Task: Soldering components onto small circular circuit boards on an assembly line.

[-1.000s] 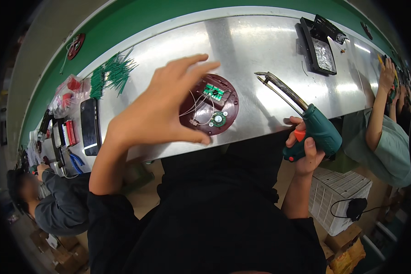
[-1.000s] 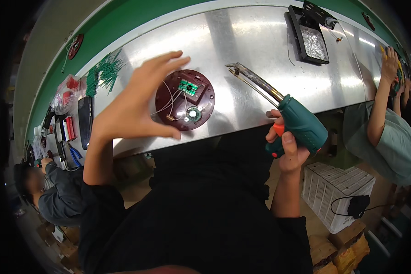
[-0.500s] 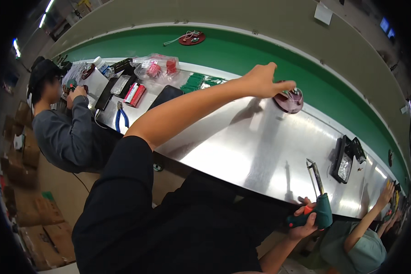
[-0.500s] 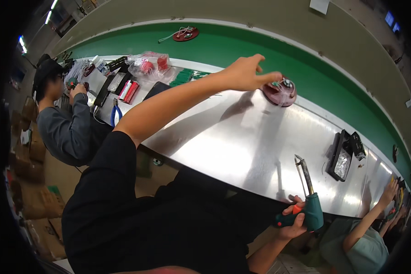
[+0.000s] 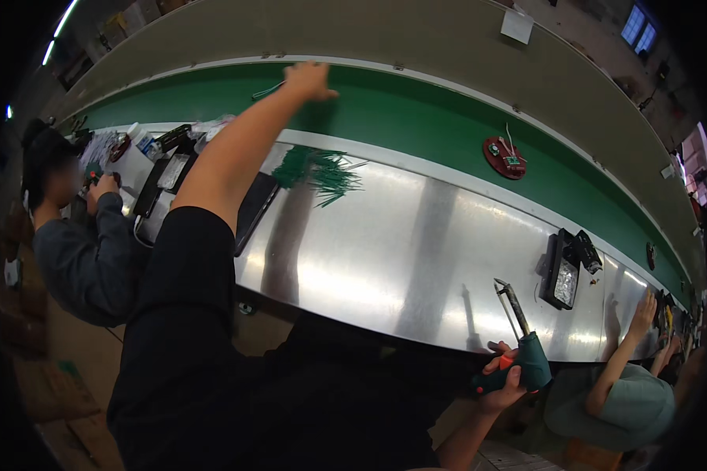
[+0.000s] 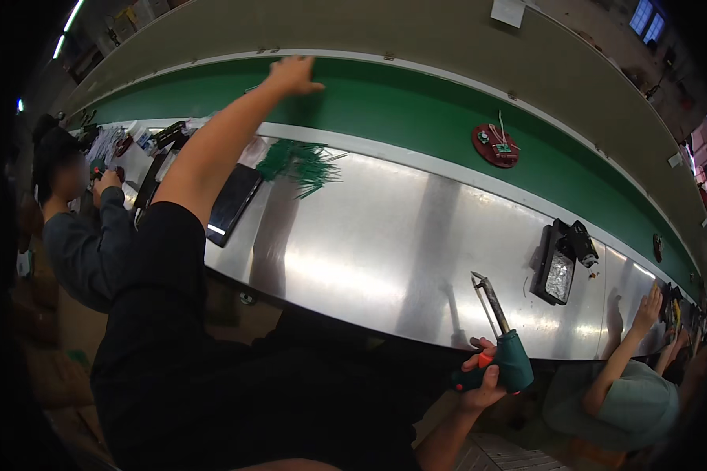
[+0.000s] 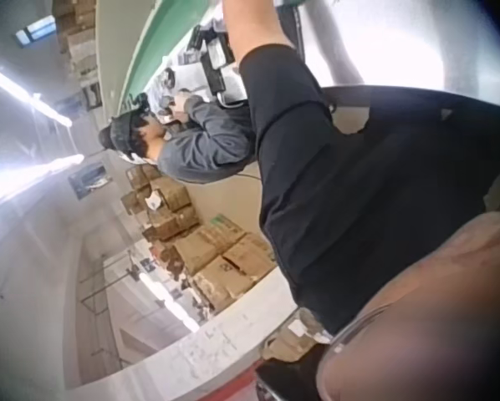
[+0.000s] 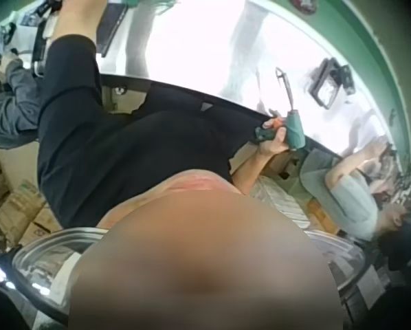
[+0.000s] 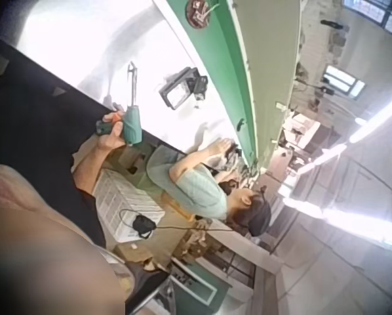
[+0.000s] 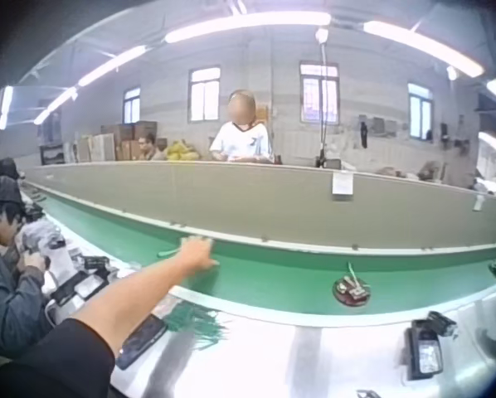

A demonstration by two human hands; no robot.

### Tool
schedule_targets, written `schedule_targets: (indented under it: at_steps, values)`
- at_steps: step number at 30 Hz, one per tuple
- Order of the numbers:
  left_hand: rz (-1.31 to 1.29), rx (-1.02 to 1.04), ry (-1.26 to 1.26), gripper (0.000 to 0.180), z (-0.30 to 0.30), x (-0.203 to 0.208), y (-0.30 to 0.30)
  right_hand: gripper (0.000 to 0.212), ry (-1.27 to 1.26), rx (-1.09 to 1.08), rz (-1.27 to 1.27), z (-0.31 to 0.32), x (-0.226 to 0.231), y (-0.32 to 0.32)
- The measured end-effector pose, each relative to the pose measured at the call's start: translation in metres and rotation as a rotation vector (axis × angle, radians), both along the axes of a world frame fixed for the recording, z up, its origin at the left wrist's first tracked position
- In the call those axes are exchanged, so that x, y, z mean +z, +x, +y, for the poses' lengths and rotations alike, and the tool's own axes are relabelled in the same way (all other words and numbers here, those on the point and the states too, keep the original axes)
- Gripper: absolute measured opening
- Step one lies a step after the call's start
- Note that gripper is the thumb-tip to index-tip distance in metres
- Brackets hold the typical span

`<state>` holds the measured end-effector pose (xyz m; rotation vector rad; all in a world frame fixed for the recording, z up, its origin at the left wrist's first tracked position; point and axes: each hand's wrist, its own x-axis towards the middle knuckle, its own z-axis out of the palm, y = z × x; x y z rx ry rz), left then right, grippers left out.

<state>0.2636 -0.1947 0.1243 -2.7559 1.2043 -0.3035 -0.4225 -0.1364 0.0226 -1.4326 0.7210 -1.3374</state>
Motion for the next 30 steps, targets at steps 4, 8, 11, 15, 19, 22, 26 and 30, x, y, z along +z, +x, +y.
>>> schedule_targets:
  at_steps: [4, 8, 11, 15, 19, 22, 26, 30]
  values:
    - [0.199, 0.304, -0.046, 0.12, 0.035, -0.03, 0.08, 0.043, 0.047, -0.033, 0.011, 0.0, 0.007, 0.012]
    - [0.334, 0.323, -0.11, 0.131, 0.021, -0.048, 0.088, 0.043, 0.078, -0.057, 0.019, 0.002, 0.005, 0.01]
    - [0.304, 0.277, -0.128, 0.128, 0.007, -0.045, 0.071, 0.043, 0.049, -0.034, 0.008, 0.003, 0.014, 0.012]
    - [0.234, 0.137, -0.054, 0.12, 0.001, -0.021, 0.053, 0.042, 0.088, -0.009, -0.009, 0.006, 0.016, 0.011]
    - [0.198, -0.251, -0.13, 0.1, -0.018, 0.012, -0.004, 0.04, 0.058, 0.002, -0.026, 0.002, 0.018, 0.016]
    - [0.398, -0.573, -0.184, 0.088, -0.005, 0.052, -0.121, 0.038, 0.044, -0.024, -0.047, 0.007, 0.021, 0.013]
    - [0.584, -0.97, 0.05, 0.069, 0.07, 0.07, -0.252, 0.037, 0.064, -0.028, -0.094, 0.009, 0.021, 0.01]
    - [0.589, -1.043, 0.28, 0.081, 0.146, 0.046, -0.318, 0.04, 0.148, 0.037, -0.121, 0.009, 0.021, 0.015]
